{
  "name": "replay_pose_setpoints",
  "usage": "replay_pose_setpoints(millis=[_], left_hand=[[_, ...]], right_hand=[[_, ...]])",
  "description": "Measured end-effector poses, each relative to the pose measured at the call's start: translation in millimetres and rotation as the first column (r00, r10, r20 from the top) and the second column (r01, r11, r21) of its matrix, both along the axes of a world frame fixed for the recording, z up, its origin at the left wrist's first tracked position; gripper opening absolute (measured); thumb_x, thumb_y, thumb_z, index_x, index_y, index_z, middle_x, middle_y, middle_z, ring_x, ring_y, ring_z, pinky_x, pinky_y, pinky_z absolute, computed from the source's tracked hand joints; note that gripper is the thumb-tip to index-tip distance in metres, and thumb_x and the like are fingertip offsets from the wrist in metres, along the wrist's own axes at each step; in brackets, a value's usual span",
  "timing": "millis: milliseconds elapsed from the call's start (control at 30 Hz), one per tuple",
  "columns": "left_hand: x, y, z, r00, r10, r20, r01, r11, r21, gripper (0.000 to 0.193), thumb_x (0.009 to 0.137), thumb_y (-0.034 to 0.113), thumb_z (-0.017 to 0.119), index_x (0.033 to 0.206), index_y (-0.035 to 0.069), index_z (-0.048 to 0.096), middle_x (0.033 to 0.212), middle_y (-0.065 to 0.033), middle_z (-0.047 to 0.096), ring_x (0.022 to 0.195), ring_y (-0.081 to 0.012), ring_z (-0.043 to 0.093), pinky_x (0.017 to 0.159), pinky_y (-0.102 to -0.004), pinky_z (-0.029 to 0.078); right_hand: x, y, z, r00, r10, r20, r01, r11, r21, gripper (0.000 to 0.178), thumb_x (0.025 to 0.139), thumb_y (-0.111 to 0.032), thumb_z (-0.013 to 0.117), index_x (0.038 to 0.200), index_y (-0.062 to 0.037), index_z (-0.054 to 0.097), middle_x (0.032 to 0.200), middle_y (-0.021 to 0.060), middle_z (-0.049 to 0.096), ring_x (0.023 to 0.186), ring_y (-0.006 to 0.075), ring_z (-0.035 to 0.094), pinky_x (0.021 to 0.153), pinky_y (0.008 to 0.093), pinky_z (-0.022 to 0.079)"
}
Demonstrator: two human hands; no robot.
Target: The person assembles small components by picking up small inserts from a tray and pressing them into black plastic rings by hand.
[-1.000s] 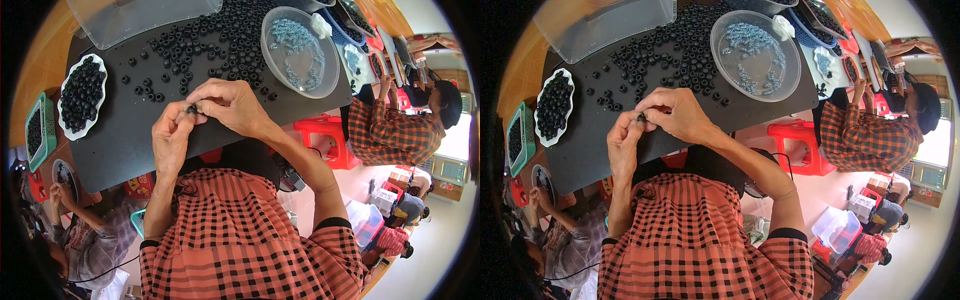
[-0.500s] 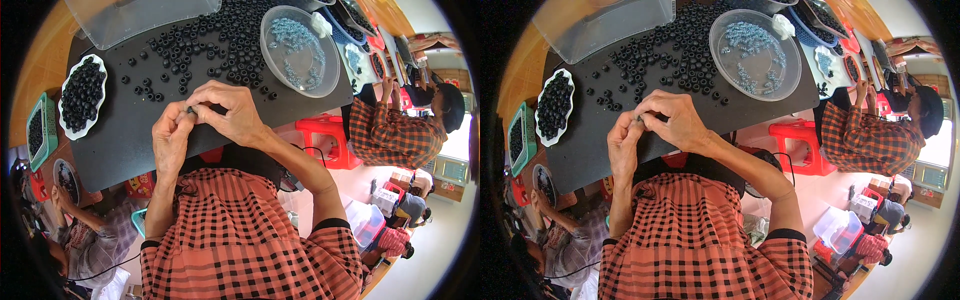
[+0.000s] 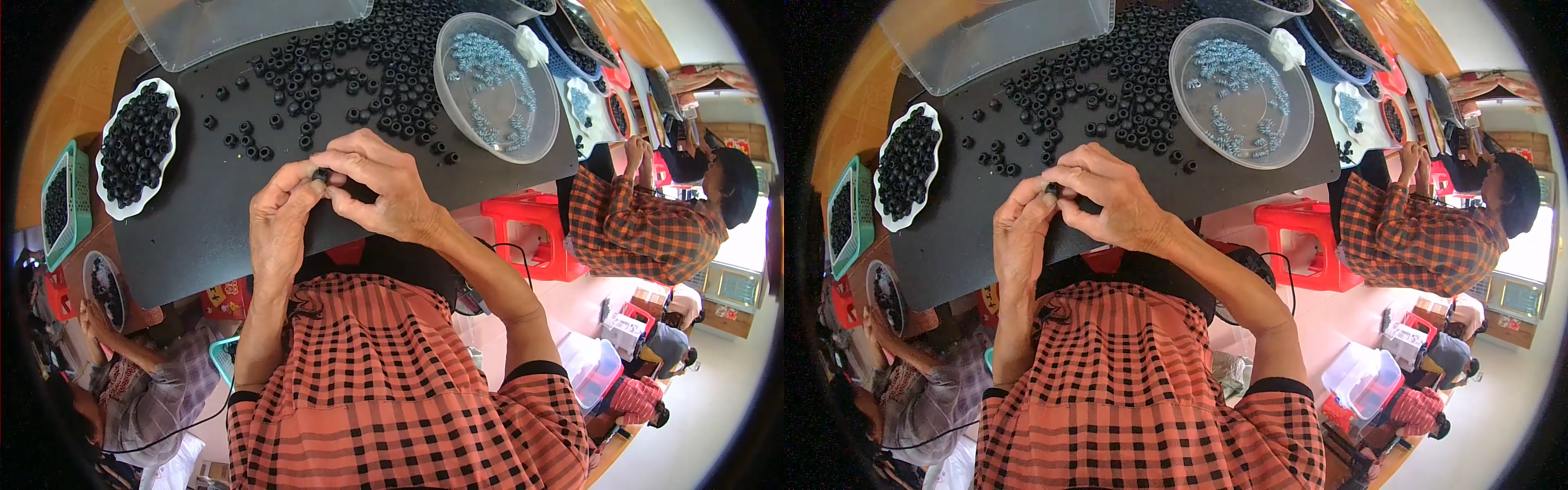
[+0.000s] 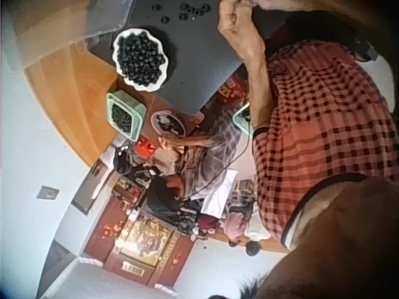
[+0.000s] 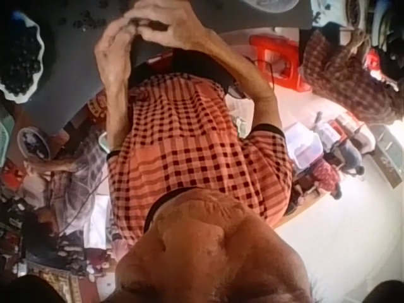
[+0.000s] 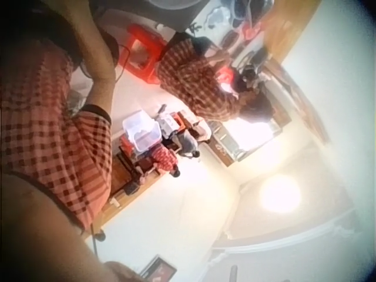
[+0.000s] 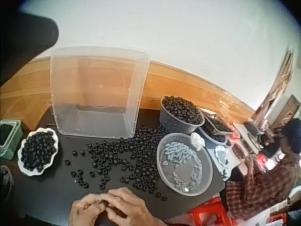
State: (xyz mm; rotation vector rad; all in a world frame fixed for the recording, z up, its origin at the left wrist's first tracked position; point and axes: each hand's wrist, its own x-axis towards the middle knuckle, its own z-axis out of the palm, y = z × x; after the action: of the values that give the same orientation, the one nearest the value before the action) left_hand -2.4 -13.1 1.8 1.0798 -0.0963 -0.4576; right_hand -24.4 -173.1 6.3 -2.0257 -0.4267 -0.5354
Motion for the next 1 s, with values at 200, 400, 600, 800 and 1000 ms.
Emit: replay_pose_setpoints(millis=[200, 400, 600, 800, 1000], left_hand=[[7, 6, -5, 0.998, -0.062, -0.027, 0.063, 0.998, 0.015, 0.019, 0.09, -0.002, 0.055, 0.104, -0.002, 0.067, 0.091, -0.0003, 0.064, 0.081, -0.0043, 0.056, 0.077, -0.0194, 0.046], [7, 5, -2, 0.995, -0.079, -0.066, 0.08, 0.997, 0.006, 0.018, 0.09, -0.002, 0.054, 0.103, -0.003, 0.067, 0.091, -0.0012, 0.065, 0.082, -0.0051, 0.058, 0.077, -0.02, 0.047], [10, 6, -1, 0.992, -0.103, -0.071, 0.095, 0.99, -0.108, 0.019, 0.091, 0.0, 0.052, 0.104, -0.004, 0.065, 0.092, -0.0041, 0.065, 0.085, -0.0089, 0.06, 0.083, -0.0249, 0.048], [8, 8, -11, 0.996, -0.081, -0.041, 0.077, 0.993, -0.094, 0.018, 0.092, 0.001, 0.052, 0.104, -0.003, 0.065, 0.092, -0.0033, 0.065, 0.087, -0.0086, 0.06, 0.083, -0.0246, 0.048], [2, 6, -1, 0.997, -0.014, 0.074, 0.006, 0.994, 0.105, 0.017, 0.096, 0.009, 0.054, 0.104, -0.003, 0.064, 0.091, -0.0047, 0.066, 0.083, -0.0085, 0.059, 0.082, -0.0246, 0.048]], right_hand=[[7, -1, -11, 0.983, -0.016, 0.181, 0.033, 0.995, -0.089, 0.044, 0.063, 0.005, 0.075, 0.105, -0.0016, 0.065, 0.095, 0.0086, 0.062, 0.073, 0.0187, 0.058, 0.062, 0.029, 0.049], [10, 0, -10, 0.969, -0.019, 0.245, 0.048, 0.992, -0.113, 0.04, 0.062, 0.005, 0.075, 0.1, 0.0007, 0.066, 0.091, 0.0094, 0.062, 0.071, 0.0218, 0.057, 0.063, 0.0309, 0.047], [14, 5, -13, 0.956, -0.001, 0.295, 0.05, 0.986, -0.158, 0.039, 0.062, 0.003, 0.076, 0.099, 0.0003, 0.066, 0.09, 0.0092, 0.062, 0.073, 0.0228, 0.057, 0.063, 0.0318, 0.047], [14, 7, -8, 0.987, -0.007, 0.162, 0.029, 0.991, -0.13, 0.041, 0.063, 0.001, 0.076, 0.103, -0.0011, 0.065, 0.094, 0.0087, 0.063, 0.075, 0.0216, 0.057, 0.069, 0.0339, 0.047], [14, 5, -10, 0.99, -0.01, 0.141, 0.03, 0.989, -0.146, 0.039, 0.066, -0.002, 0.077, 0.103, -0.0008, 0.065, 0.094, 0.0095, 0.064, 0.076, 0.0225, 0.059, 0.071, 0.0337, 0.047]])
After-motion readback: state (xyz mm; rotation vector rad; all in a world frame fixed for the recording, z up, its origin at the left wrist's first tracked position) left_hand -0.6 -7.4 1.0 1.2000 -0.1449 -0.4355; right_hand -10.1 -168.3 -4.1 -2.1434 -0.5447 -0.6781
